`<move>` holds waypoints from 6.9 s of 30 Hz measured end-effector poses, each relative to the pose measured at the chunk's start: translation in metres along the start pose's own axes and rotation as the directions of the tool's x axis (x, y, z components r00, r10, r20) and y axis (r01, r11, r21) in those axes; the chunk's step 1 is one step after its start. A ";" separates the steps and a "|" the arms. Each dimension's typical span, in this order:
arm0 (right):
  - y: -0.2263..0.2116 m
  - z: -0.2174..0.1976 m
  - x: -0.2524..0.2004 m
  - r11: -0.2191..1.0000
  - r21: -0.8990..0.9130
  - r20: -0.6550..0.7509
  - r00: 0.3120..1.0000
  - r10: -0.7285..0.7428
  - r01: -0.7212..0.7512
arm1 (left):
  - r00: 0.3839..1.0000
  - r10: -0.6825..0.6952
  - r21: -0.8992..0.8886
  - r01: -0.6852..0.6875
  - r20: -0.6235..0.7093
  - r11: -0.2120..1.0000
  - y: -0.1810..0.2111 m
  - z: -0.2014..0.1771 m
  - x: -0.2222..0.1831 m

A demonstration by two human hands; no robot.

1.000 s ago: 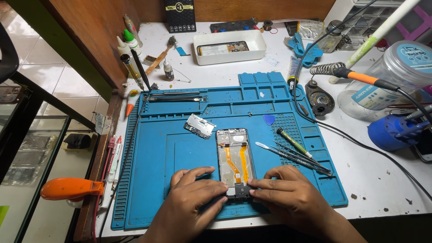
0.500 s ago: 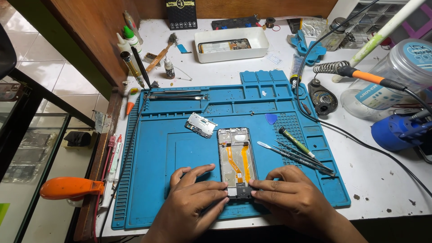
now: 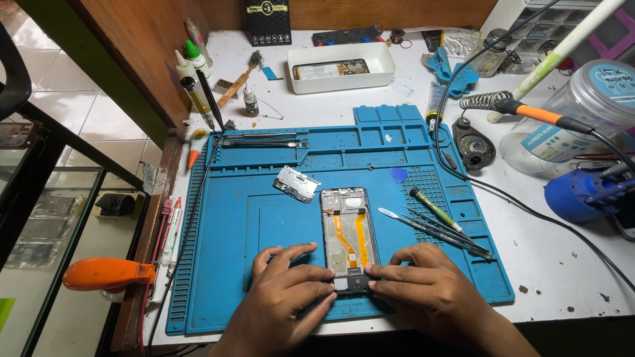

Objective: Repairing a mobile phone by carefully assembling internal components and connecting ribbon cables on a repair mat.

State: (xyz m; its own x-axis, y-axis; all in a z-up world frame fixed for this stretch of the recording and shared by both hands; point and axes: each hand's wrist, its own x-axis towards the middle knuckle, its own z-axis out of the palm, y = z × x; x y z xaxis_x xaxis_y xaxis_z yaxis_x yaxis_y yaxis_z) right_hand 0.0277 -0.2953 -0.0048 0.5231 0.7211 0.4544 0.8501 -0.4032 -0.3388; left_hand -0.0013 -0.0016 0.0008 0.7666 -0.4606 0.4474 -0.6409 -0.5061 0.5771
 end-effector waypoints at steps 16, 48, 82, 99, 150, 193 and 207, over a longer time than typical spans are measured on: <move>-0.006 -0.002 0.011 0.999 0.032 -0.001 1.000 -0.008 0.008 | 0.999 -0.004 0.008 0.004 0.033 1.000 0.002 0.000 0.002; -0.011 -0.005 0.017 0.995 0.100 -0.039 0.999 0.030 -0.026 | 0.997 0.072 0.065 -0.072 0.006 0.995 0.001 0.007 0.006; -0.007 -0.009 0.018 0.977 -0.061 0.003 0.979 -0.204 0.204 | 0.938 0.335 0.346 -0.344 0.086 0.873 0.002 0.008 0.007; -0.007 -0.009 0.015 0.962 -0.160 0.031 0.975 -0.221 0.223 | 0.925 0.378 0.339 -0.369 0.043 0.865 0.002 0.005 0.007; -0.013 -0.012 -0.005 0.990 -0.082 -0.178 0.976 -0.125 0.112 | 0.976 0.216 0.081 -0.216 0.011 0.973 0.006 0.001 -0.002; 0.050 -0.093 0.044 0.696 -0.145 0.207 0.666 0.716 -0.703 | 0.679 -0.668 0.659 0.356 0.305 0.663 -0.058 -0.078 0.117; 0.075 -0.071 0.134 0.707 0.584 -0.131 0.814 0.566 -0.398 | 0.688 -0.640 0.392 0.515 0.342 0.762 -0.069 -0.085 0.100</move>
State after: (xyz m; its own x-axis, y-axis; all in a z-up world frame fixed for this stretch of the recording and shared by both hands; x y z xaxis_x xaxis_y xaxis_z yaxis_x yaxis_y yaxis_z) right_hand 0.1655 -0.2687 0.0892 0.9150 0.2845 0.2863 0.3576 -0.2427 -0.9018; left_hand 0.1231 0.0496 0.0636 0.9244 -0.2421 -0.2948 -0.1096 -0.9088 0.4025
